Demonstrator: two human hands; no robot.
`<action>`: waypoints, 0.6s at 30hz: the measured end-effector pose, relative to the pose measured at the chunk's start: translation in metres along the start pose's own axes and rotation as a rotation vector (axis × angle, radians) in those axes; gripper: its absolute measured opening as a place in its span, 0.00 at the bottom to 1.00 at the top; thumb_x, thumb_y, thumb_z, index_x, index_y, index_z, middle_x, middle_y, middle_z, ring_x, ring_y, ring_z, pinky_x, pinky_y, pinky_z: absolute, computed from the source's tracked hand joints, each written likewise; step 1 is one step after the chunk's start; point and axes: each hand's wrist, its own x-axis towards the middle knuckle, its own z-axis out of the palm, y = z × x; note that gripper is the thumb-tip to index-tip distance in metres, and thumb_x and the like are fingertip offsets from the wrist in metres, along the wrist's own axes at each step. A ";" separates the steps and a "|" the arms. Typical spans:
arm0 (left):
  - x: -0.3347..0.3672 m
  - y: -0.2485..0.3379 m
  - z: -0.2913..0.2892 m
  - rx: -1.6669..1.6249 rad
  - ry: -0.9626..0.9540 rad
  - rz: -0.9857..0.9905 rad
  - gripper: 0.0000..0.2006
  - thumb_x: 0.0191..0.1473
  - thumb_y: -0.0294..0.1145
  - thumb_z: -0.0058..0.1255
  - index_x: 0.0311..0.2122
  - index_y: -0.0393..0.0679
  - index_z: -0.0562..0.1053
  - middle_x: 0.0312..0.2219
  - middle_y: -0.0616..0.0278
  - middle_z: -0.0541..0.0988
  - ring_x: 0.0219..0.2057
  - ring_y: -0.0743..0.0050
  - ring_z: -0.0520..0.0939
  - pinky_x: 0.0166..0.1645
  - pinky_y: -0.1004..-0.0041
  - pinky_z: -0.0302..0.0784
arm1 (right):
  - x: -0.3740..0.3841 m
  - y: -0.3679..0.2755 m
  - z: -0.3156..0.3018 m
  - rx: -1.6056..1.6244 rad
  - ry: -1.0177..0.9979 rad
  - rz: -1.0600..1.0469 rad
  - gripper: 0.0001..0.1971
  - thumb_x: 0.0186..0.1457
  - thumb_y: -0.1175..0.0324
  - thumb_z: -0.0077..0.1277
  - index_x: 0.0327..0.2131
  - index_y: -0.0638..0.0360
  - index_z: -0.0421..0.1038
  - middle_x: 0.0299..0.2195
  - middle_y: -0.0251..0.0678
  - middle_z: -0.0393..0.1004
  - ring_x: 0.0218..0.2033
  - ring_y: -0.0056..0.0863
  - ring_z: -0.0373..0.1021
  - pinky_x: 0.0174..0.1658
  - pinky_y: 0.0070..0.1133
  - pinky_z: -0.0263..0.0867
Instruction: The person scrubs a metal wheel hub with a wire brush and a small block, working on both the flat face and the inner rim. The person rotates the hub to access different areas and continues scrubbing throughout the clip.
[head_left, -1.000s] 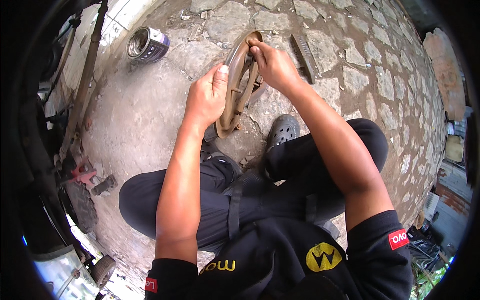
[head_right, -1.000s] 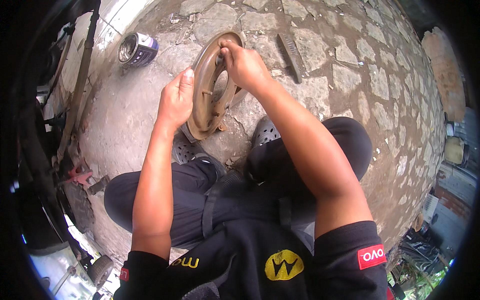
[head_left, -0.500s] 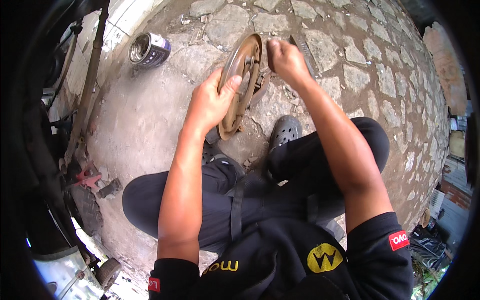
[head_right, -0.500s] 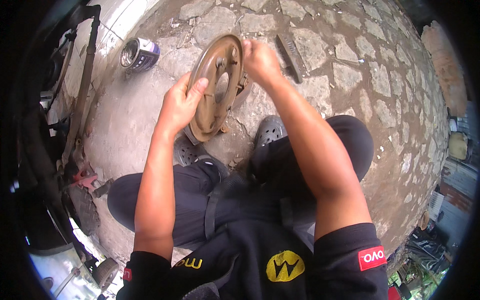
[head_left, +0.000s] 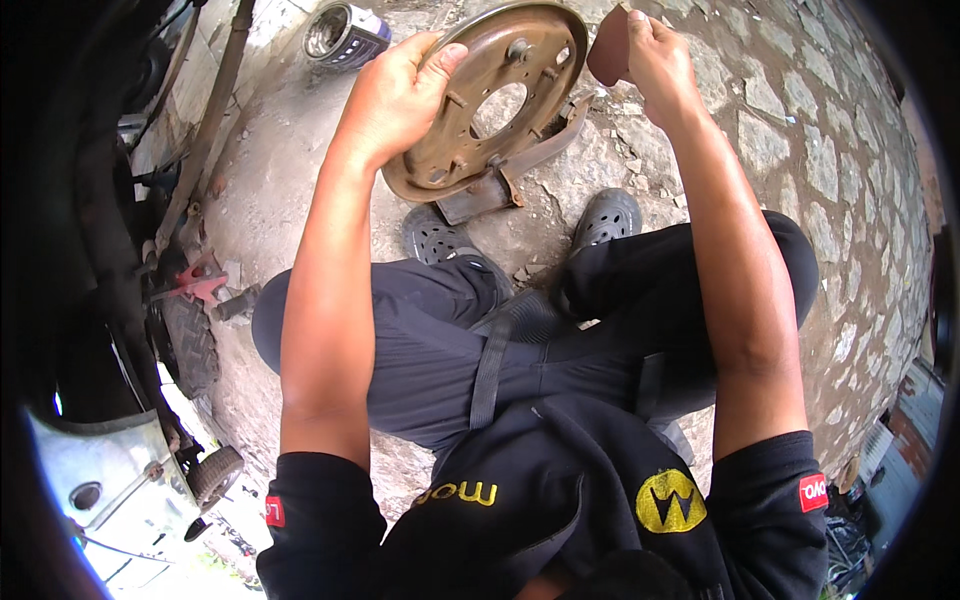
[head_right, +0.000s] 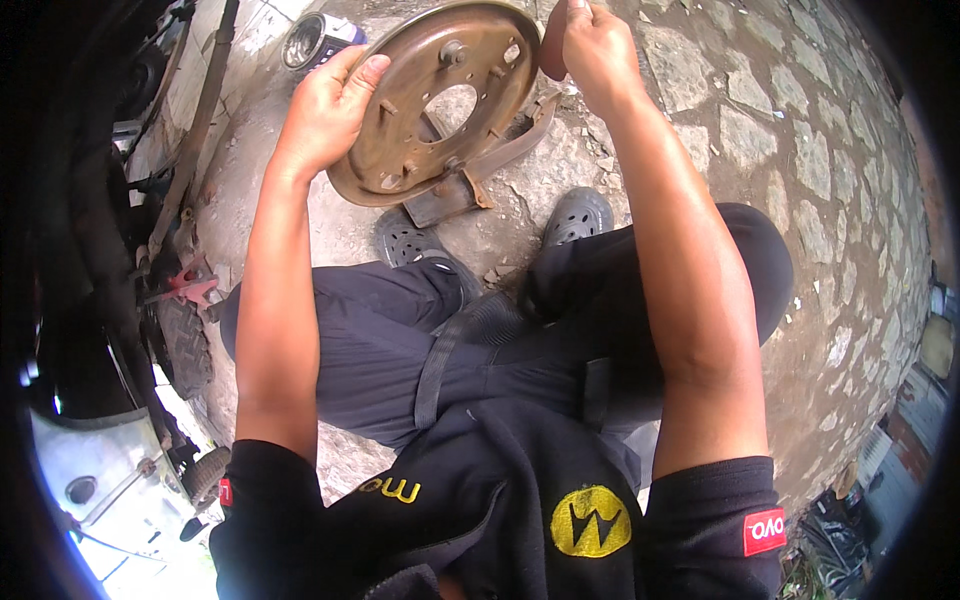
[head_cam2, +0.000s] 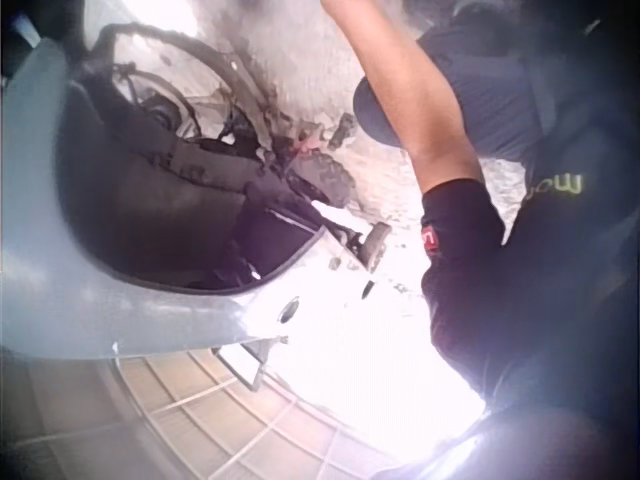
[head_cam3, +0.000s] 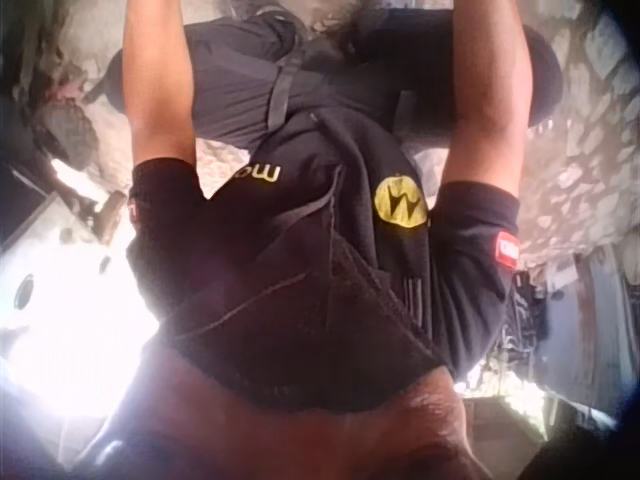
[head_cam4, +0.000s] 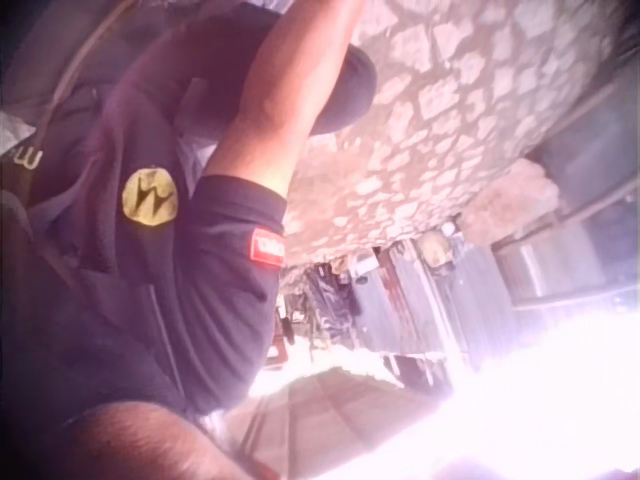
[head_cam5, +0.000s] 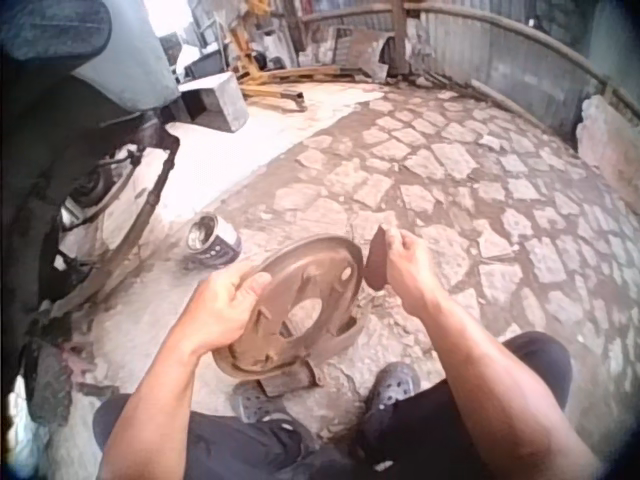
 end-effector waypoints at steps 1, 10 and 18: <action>-0.001 -0.005 -0.004 0.002 -0.027 -0.007 0.24 0.64 0.48 0.50 0.51 0.34 0.74 0.37 0.55 0.83 0.39 0.77 0.79 0.47 0.73 0.74 | -0.002 -0.003 0.000 -0.001 -0.049 0.028 0.23 0.70 0.55 0.39 0.51 0.68 0.71 0.38 0.39 0.78 0.38 0.21 0.73 0.41 0.23 0.71; -0.005 -0.023 -0.005 0.012 -0.020 -0.003 0.25 0.65 0.50 0.47 0.52 0.35 0.73 0.40 0.54 0.82 0.42 0.73 0.80 0.49 0.72 0.74 | -0.048 -0.025 0.020 -0.303 -0.059 -0.162 0.23 0.67 0.53 0.40 0.43 0.65 0.76 0.35 0.52 0.80 0.39 0.46 0.77 0.44 0.33 0.70; -0.016 -0.031 -0.011 -0.122 -0.082 0.023 0.27 0.65 0.54 0.43 0.50 0.36 0.74 0.36 0.57 0.80 0.40 0.72 0.78 0.48 0.71 0.73 | -0.086 -0.016 0.066 -0.467 -0.122 -0.707 0.16 0.66 0.60 0.45 0.52 0.57 0.71 0.49 0.51 0.75 0.50 0.48 0.72 0.52 0.36 0.70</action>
